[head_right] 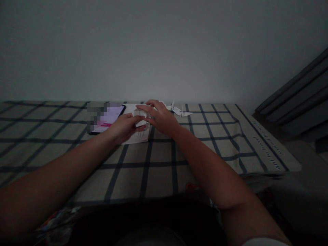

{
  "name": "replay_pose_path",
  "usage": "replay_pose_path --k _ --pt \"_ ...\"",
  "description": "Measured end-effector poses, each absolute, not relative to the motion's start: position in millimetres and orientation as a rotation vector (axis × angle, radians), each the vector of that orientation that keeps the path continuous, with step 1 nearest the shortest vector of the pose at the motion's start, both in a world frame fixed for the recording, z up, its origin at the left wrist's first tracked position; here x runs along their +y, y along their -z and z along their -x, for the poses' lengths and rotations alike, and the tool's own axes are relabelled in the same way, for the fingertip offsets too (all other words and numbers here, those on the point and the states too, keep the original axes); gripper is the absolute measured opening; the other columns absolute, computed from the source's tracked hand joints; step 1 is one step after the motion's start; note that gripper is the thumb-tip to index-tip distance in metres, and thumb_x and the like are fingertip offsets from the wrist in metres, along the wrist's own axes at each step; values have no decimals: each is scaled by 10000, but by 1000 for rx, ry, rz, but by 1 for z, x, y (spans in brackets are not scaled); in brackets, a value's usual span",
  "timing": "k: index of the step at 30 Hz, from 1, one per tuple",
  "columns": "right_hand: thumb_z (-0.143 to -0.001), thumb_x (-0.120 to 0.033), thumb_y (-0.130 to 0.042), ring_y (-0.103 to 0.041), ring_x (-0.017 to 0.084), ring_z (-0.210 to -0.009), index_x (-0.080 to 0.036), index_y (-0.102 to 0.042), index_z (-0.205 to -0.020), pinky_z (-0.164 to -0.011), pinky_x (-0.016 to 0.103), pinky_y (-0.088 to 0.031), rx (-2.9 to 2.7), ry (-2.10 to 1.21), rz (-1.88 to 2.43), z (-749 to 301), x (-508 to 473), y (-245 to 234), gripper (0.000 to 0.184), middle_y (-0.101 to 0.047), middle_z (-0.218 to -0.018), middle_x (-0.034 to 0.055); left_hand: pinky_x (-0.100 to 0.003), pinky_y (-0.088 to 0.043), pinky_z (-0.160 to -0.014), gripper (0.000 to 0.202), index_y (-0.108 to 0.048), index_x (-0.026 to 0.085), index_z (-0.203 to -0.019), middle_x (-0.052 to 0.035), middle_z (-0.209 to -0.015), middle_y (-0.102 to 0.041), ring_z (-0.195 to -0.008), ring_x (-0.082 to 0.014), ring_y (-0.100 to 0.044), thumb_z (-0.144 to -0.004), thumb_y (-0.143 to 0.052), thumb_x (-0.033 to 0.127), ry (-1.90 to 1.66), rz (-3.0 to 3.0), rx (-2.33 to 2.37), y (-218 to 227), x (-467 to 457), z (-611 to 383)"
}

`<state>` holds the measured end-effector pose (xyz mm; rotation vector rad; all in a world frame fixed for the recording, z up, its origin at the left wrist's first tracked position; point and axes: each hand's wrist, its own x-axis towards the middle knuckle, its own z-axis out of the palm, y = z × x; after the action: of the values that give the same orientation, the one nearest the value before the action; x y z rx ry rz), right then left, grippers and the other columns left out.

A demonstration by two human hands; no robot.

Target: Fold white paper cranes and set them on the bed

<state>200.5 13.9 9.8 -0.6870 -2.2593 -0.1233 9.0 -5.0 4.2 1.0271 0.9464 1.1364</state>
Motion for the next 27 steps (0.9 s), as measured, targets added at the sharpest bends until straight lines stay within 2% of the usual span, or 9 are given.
replay_pose_path --k 3,7,9,12,15,18,22,27 --pt "-1016 -437 -548 -519 259 -1256 -270 -451 -1540 -1067 461 -506 -2215 -29 679 -201 15 -9 558 -544 -1360 128 -335 -603 -815 209 -751 149 -949 -130 -1159 -742 -992 -211 -684 -760 -802 222 -1097 -1047 912 -4 -4 -8" --pt "-978 -476 -591 -526 284 -1292 -263 -399 -1575 -980 448 -565 -2158 -242 725 -201 16 -6 662 -528 -1465 142 -344 -590 -866 213 -760 163 -945 -106 -1156 -750 -1055 -220 -675 -739 -799 201 -1089 -1035 890 -4 -6 -10" --pt "-968 -480 -592 -560 286 -1273 -236 -449 -1543 -896 406 -593 -2118 -357 774 -200 17 -5 640 -557 -1466 144 -346 -585 -850 228 -759 164 -945 -96 -1107 -755 -1027 -216 -674 -720 -794 186 -1104 -1012 904 -6 -7 -11" --pt "-965 -502 -560 -642 266 -1145 -162 -626 -1362 -810 362 -598 -2035 -523 852 -198 18 -2 527 -674 -1304 146 -359 -577 -816 232 -753 157 -916 -89 -1032 -747 -957 -209 -663 -692 -800 193 -1120 -978 924 -7 -8 -12" --pt "-937 -519 -583 -679 245 -1057 -128 -706 -1202 -902 394 -578 -1992 -671 858 -196 23 2 488 -734 -1162 136 -365 -561 -834 227 -745 154 -863 -81 -1044 -732 -953 -198 -638 -662 -838 204 -1125 -961 941 -7 -8 -12" --pt "-899 -527 -628 -682 233 -1109 -145 -700 -1212 -1019 411 -536 -1939 -844 821 -194 28 7 499 -727 -1224 132 -367 -543 -861 244 -758 162 -879 -75 -1043 -728 -969 -194 -626 -657 -850 207 -1121 -963 926 -6 -7 -12" --pt "-884 -533 -641 -689 219 -1105 -176 -701 -1230 -1005 394 -548 -1892 -941 812 -193 29 8 501 -723 -1247 116 -330 -527 -824 210 -769 165 -867 -72 -993 -730 -943 -189 -627 -676 -836 223 -1093 -967 888 -6 -8 -13" --pt "-863 -482 -688 -685 229 -1089 -177 -714 -1276 -995 408 -545 -1935 -793 865 -196 22 0 515 -736 -1240 109 -293 -505 -730 181 -773 171 -850 -68 -965 -731 -884 -176 -620 -681 -823 211 -1095 -962 961 -11 -11 -15"
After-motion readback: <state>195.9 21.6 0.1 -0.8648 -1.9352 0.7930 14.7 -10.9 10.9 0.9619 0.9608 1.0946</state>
